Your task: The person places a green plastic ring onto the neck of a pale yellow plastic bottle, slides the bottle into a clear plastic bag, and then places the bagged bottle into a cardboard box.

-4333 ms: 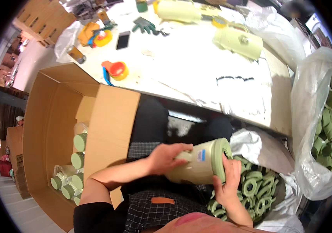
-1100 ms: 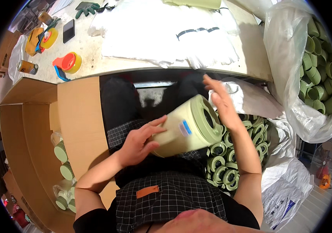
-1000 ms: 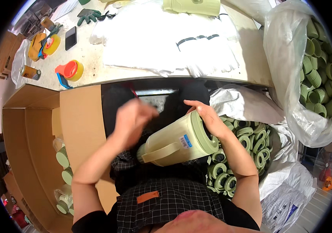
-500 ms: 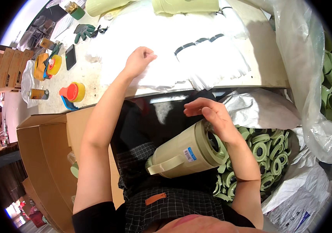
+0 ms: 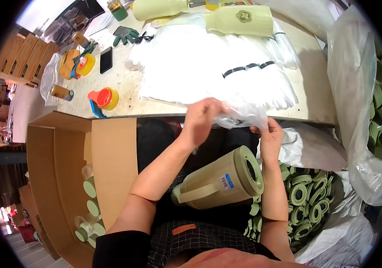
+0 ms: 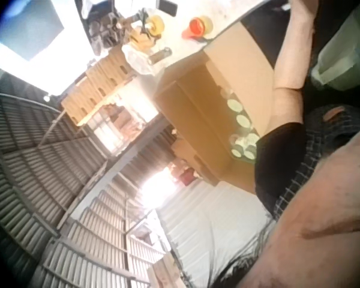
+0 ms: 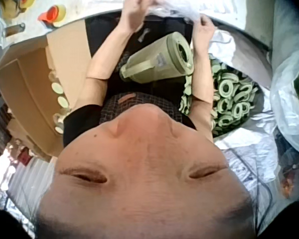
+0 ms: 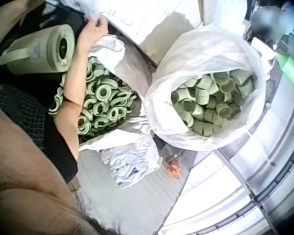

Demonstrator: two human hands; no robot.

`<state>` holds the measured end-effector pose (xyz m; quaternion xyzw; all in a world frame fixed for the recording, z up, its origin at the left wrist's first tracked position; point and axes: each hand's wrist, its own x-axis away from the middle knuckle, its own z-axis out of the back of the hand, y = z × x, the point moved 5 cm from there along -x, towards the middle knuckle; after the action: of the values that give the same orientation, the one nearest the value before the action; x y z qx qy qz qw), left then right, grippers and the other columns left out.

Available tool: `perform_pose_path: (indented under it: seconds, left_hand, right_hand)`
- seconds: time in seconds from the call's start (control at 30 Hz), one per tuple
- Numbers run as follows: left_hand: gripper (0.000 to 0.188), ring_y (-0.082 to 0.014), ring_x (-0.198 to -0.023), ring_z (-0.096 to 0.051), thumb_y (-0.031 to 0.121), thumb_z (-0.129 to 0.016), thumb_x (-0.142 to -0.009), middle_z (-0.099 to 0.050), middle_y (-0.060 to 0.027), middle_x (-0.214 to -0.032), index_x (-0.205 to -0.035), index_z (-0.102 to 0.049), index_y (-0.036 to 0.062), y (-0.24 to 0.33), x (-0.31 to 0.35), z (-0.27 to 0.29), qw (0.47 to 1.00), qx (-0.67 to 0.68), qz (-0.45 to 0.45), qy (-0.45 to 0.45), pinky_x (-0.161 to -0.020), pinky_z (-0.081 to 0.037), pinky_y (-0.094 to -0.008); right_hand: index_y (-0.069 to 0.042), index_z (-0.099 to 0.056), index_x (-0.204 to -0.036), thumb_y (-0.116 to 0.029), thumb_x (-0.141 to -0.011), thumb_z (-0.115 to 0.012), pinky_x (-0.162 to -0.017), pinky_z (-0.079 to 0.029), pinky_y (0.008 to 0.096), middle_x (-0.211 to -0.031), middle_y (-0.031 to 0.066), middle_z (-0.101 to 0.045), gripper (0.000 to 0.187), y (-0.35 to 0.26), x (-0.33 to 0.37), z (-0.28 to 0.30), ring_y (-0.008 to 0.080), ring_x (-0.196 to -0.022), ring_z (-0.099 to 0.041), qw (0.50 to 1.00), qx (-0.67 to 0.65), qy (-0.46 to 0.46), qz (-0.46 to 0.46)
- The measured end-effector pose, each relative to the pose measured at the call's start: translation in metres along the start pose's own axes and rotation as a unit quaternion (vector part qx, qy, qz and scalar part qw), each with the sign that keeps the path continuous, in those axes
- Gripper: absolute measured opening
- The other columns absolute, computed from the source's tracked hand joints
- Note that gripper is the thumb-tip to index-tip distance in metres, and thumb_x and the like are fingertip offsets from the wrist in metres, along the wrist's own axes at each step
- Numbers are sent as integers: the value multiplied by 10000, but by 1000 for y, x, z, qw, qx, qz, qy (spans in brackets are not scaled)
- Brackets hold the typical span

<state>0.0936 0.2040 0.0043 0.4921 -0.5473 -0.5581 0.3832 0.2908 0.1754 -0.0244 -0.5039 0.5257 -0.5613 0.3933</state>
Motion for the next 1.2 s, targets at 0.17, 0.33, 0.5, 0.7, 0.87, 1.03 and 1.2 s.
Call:
perform_pose_path:
  seconds: [0.17, 0.33, 0.5, 0.7, 0.87, 1.03, 1.2]
  left_hand:
    - [257, -135, -762, -607, 164, -513, -1037, -638, -40, -803, -852, -617, 19, -8, 33, -25, 987, 154, 35, -10, -767, -501, -304]
    - [139, -113, -721, -516, 159, -666, -914, -539, -8, -777, -897, -568, 62, 1, 48, 3, 952, 227, 73, -191, -675, -447, -283]
    - [140, -152, -717, -598, 46, -674, -843, -613, -103, -751, -948, -589, 10, -45, 35, 17, 995, -58, 30, 74, -625, -488, -323]
    - [565, -309, -934, -644, 265, -787, -771, -581, -124, -1037, -1248, -548, 83, 89, 179, 1, 909, -348, -229, -6, -774, -531, -391]
    - [587, -378, -965, -644, 214, -766, -803, -630, -183, -1065, -1313, -525, 50, 31, 254, 58, 904, -396, -100, 127, -807, -540, -418]
    - [604, -323, -1236, -559, 91, -618, -904, -568, -205, -1348, -1465, -413, 1, 17, 298, 98, 938, -196, -47, 284, -1064, -440, -388]
    - [466, -208, -1114, -646, 317, -434, -1069, -638, -149, -1284, -1380, -545, -12, 136, 362, 276, 701, -399, 0, 591, -962, -528, -347]
  right_hand:
    - [-38, -641, -821, -90, -794, -822, -631, -438, 254, -784, 0, -613, 190, -4, 15, 8, 83, -687, -543, 975, 170, -95, 104]
    - [-25, -625, -979, -4, -928, -629, -677, -546, 273, -879, 63, -664, 56, 76, -13, 101, 147, -686, -616, 912, -392, 76, -93]
    - [21, -571, -1179, -213, -977, -518, -659, -534, 308, -1015, 127, -599, 314, 74, 67, 77, 215, -842, -624, 959, 110, 221, 139]
    - [56, -543, -1245, -460, -984, -537, -977, -482, 436, -1321, 258, -555, 579, 67, 165, 10, 337, -1163, -599, 993, 8, -8, 120]
    - [68, -468, -1363, -300, -921, -670, -1065, -408, 416, -1358, 248, -542, 609, 97, 187, -24, 307, -1204, -566, 937, 220, -228, 149]
    - [21, -412, -1422, -43, -769, -811, -1035, -463, 396, -1211, 206, -640, 768, 90, 200, -121, 304, -1129, -630, 811, 218, -536, 84]
    - [-11, -435, -1464, 5, -812, -769, -980, -517, 372, -1249, 171, -655, 733, -14, 227, -227, 254, -1080, -671, 744, 11, -660, 106]
